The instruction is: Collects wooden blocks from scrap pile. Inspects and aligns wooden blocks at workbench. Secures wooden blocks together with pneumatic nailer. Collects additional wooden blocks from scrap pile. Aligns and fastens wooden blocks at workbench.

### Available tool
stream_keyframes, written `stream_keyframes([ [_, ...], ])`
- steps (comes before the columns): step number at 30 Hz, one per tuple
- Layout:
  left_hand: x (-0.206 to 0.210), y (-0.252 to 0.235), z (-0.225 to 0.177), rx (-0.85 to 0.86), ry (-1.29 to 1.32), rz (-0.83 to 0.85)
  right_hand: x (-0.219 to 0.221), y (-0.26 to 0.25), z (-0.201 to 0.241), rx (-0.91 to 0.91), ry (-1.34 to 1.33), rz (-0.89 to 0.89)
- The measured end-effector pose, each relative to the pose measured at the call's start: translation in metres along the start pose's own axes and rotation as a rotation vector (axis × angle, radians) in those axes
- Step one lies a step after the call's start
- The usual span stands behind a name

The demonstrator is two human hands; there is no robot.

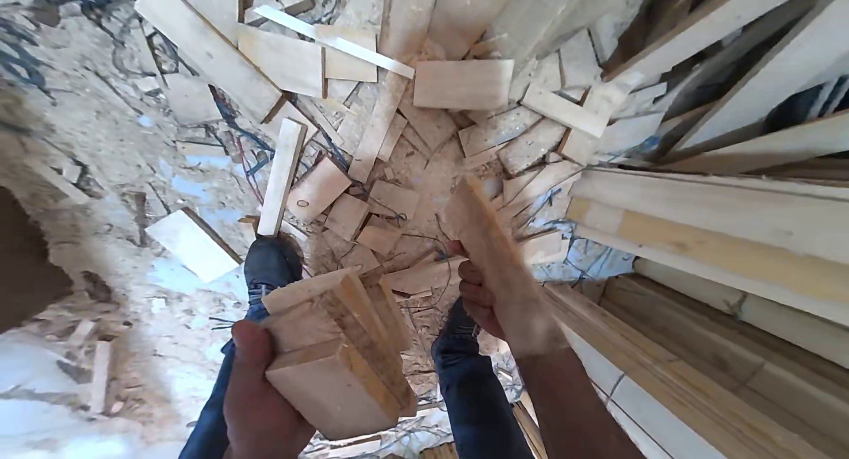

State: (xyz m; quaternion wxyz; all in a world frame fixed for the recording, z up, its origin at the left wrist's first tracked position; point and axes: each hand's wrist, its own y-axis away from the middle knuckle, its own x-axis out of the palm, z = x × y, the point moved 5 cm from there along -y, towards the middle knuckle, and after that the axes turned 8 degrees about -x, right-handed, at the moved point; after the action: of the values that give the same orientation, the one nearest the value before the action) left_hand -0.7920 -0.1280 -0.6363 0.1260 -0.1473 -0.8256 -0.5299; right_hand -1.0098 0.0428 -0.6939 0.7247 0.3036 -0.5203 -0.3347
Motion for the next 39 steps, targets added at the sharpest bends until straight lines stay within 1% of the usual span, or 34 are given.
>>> stream_keyframes([
  [2,0.001,0.000,0.000,-0.001,0.014,0.019,-0.012,-0.006,0.011,-0.037,0.694,-0.360],
  [3,0.001,0.000,0.000,0.000,0.018,0.023,-0.023,-0.013,0.014,-0.047,1.000,-0.464],
  [4,0.002,0.000,0.000,0.002,0.016,0.016,-0.036,-0.023,0.014,-0.022,1.256,-0.518],
  [5,0.002,0.000,-0.001,0.004,0.009,0.003,-0.049,-0.035,0.012,0.057,1.479,-0.544],
  [7,0.005,0.001,-0.002,-0.003,0.014,-0.005,-0.078,-0.057,0.003,0.303,1.838,-0.527],
  [9,0.008,0.003,-0.002,-0.020,0.024,0.004,-0.100,-0.075,-0.005,0.506,2.017,-0.482],
  [10,0.009,0.004,-0.002,-0.028,0.022,0.016,-0.105,-0.083,-0.006,0.554,2.067,-0.489],
  [11,0.008,0.005,0.000,-0.032,0.018,0.038,-0.102,-0.093,-0.006,0.541,2.100,-0.522],
  [12,0.006,0.005,0.002,-0.030,0.020,0.073,-0.095,-0.105,-0.004,0.441,2.119,-0.563],
  [13,0.003,0.005,0.004,-0.023,0.027,0.127,-0.083,-0.121,-0.003,0.303,2.133,-0.562],
  [14,0.002,0.004,0.005,-0.014,0.024,0.155,-0.070,-0.139,-0.003,0.151,2.138,-0.523],
  [15,0.005,0.003,0.005,-0.009,0.014,0.158,-0.058,-0.158,-0.006,0.026,2.132,-0.448],
  [16,0.006,0.003,0.005,-0.009,0.017,0.173,-0.048,-0.178,-0.012,-0.048,2.102,-0.351],
  [17,0.004,0.003,0.005,-0.005,0.048,0.175,-0.039,-0.196,-0.020,-0.069,2.081,-0.281],
  [18,-0.004,0.003,0.007,0.005,0.052,0.168,-0.033,-0.212,-0.027,-0.066,2.078,-0.255],
  [19,-0.023,0.003,0.011,0.021,0.039,0.164,-0.027,-0.225,-0.033,-0.052,2.088,-0.251],
  [20,-0.056,0.002,0.019,0.041,0.012,0.189,-0.022,-0.235,-0.039,-0.014,2.099,-0.254],
  [22,-0.124,0.002,0.040,0.104,-0.009,0.309,-0.013,-0.239,-0.049,0.087,2.091,-0.252],
  [23,-0.133,0.002,0.044,0.141,0.000,0.315,-0.009,-0.234,-0.053,0.138,2.077,-0.226],
  [24,-0.127,0.001,0.040,0.130,-0.014,0.396,-0.006,-0.226,-0.056,0.197,2.062,-0.178],
  [25,-0.093,0.001,0.029,0.096,0.043,0.256,-0.008,-0.218,-0.058,0.239,2.048,-0.132],
  [26,-0.046,0.003,0.013,0.058,0.098,0.105,-0.012,-0.210,-0.059,0.242,2.018,-0.099],
  [27,-0.012,0.005,0.000,0.023,0.108,0.061,-0.015,-0.199,-0.058,0.209,1.956,-0.097],
  [28,0.002,0.005,-0.007,0.009,0.100,0.067,-0.018,-0.188,-0.053,0.151,1.861,-0.130],
  [29,-0.002,0.003,-0.009,0.020,0.067,0.089,-0.023,-0.176,-0.045,0.100,1.719,-0.196],
  [30,-0.022,0.000,-0.005,0.045,-0.003,0.123,-0.030,-0.165,-0.036,0.046,1.581,-0.272],
  [32,-0.102,-0.007,0.024,0.075,-0.020,0.266,-0.049,-0.149,-0.019,-0.007,1.409,-0.372],
  [33,-0.129,-0.007,0.037,0.084,-0.030,0.268,-0.055,-0.143,-0.012,0.003,1.411,-0.401],
  [34,-0.136,-0.006,0.042,0.065,-0.021,0.233,-0.057,-0.139,-0.004,0.049,1.486,-0.432],
  [36,-0.111,-0.002,0.034,0.006,-0.002,0.080,-0.052,-0.140,0.005,0.218,1.740,-0.501],
  [37,-0.107,0.000,0.033,-0.004,-0.004,0.125,-0.045,-0.145,0.008,0.262,1.832,-0.541],
  [38,-0.109,0.000,0.037,0.008,0.001,0.214,-0.035,-0.152,0.011,0.222,1.867,-0.570],
  [39,-0.111,0.002,0.041,0.044,0.008,0.265,-0.023,-0.163,0.015,0.125,1.850,-0.572],
])
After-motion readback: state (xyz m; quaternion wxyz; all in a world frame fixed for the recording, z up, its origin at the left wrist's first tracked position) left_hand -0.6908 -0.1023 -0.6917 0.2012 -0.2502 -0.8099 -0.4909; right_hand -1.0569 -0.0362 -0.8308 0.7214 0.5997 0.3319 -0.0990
